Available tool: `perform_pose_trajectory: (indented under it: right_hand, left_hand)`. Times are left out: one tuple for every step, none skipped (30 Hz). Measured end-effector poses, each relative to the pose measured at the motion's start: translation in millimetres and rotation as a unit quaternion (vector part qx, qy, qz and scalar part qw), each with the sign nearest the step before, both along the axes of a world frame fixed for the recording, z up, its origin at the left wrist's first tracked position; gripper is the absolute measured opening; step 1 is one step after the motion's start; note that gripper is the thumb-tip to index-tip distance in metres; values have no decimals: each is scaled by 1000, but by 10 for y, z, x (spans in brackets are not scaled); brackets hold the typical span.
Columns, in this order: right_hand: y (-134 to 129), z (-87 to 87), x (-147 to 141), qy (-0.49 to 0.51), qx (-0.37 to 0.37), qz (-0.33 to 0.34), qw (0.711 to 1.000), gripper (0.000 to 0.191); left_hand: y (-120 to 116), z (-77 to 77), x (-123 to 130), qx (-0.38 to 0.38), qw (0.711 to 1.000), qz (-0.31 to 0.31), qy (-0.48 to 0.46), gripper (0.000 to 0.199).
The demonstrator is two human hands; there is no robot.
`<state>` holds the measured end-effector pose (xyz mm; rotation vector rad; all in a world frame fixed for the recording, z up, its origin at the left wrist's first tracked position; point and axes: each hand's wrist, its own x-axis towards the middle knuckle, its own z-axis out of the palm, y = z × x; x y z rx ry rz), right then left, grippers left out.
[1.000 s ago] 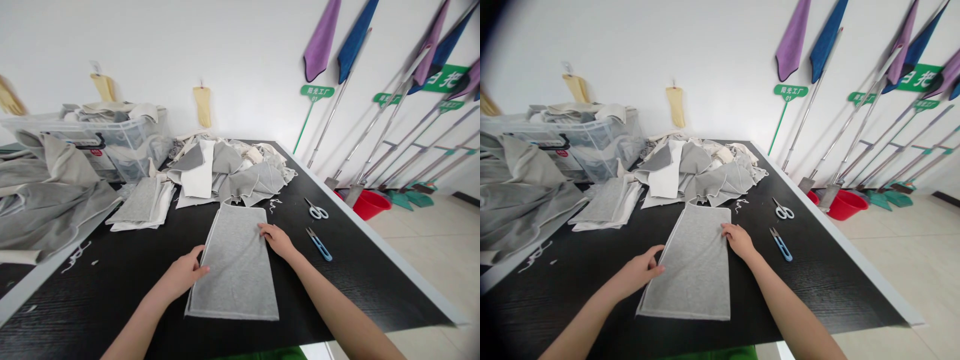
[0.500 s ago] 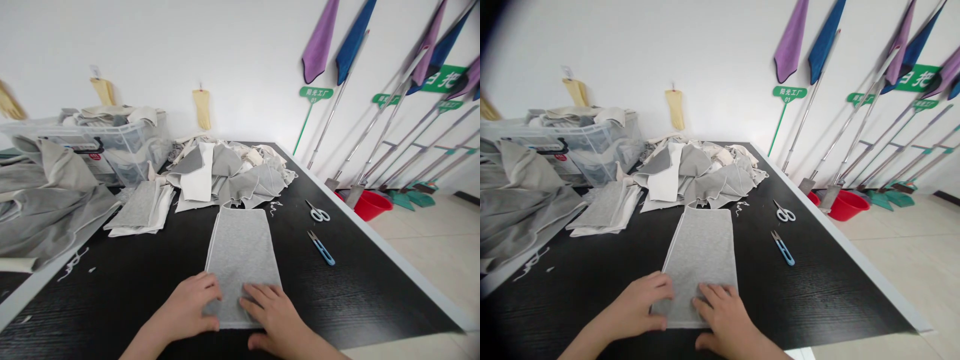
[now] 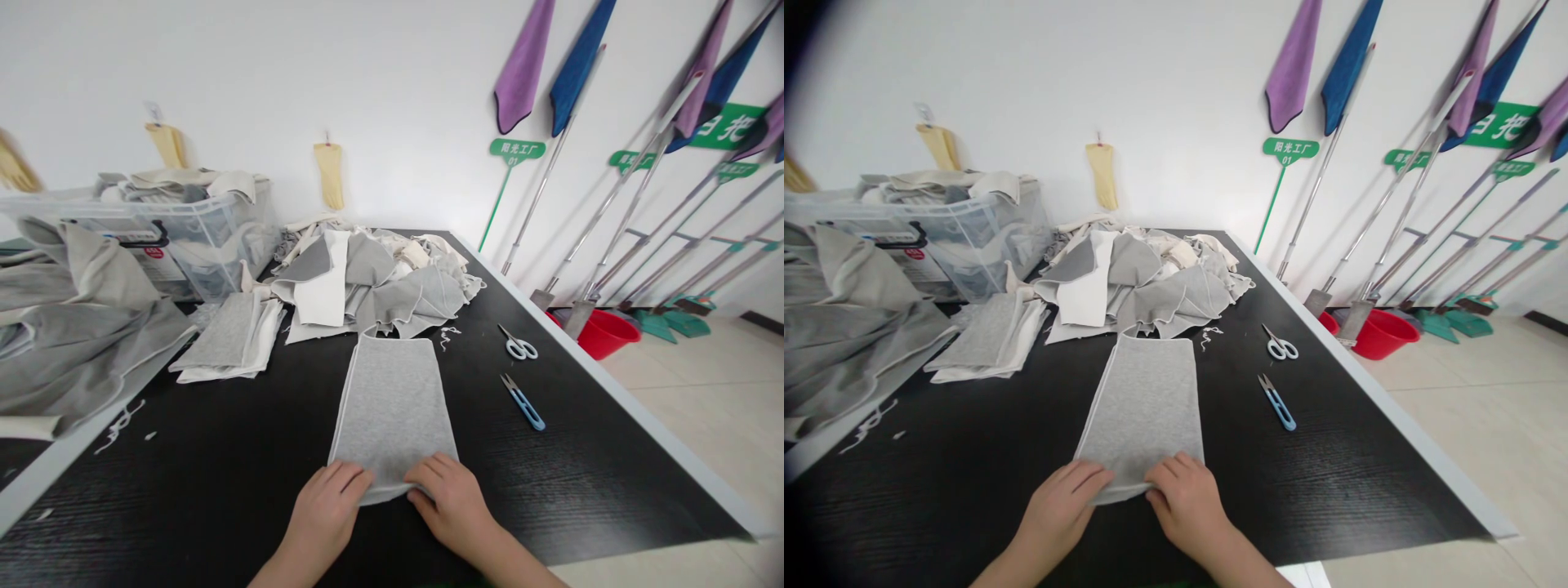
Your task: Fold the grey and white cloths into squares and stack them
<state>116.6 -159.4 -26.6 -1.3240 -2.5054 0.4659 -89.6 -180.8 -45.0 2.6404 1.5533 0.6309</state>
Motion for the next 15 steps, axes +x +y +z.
perform_pose_trajectory:
  right_hand:
    - [-12,7,7,-3,-3,9,1000,18]
    - [-24,10,13,-5,-6,14,1000,22]
    - [-37,9,18,-4,-10,17,1000,26]
    - [-52,4,23,-2,-11,18,1000,28]
    - [-67,-4,27,2,-12,20,1000,29]
    - [-84,-13,31,9,-12,25,1000,30]
    - [-103,-22,37,17,-10,30,999,31]
    - [-122,-29,43,27,-9,35,999,32]
    - [-142,-33,52,36,-6,40,999,33]
    - [-161,-32,62,45,-4,44,998,33]
    - [-179,-26,73,51,-1,46,998,33]
    - [-194,-15,85,55,1,48,997,32]
    - [-207,-1,98,57,3,50,997,32]
    - [-217,17,109,58,3,53,997,32]
    - [-226,35,120,57,3,56,997,32]
  left_hand:
    - [-28,6,-21,21,1000,-6,-11,30]
    - [-57,18,-36,44,999,-12,-22,29]
    - [-86,33,-45,66,997,-15,-32,29]
    - [-114,50,-52,90,995,-18,-40,29]
    - [-140,68,-59,111,993,-19,-45,29]
    - [-165,85,-70,131,990,-18,-50,28]
    - [-188,99,-86,144,988,-19,-51,28]
    - [-211,108,-108,154,987,-21,-50,27]
    - [-236,112,-138,159,986,-25,-44,27]
    - [-262,109,-173,161,986,-28,-35,26]
    - [-290,102,-213,161,986,-32,-23,26]
    - [-319,92,-256,158,987,-39,-9,27]
    - [-347,81,-298,152,987,-45,8,27]
    - [-373,74,-338,147,987,-52,24,27]
    - [-395,73,-375,143,987,-59,41,27]
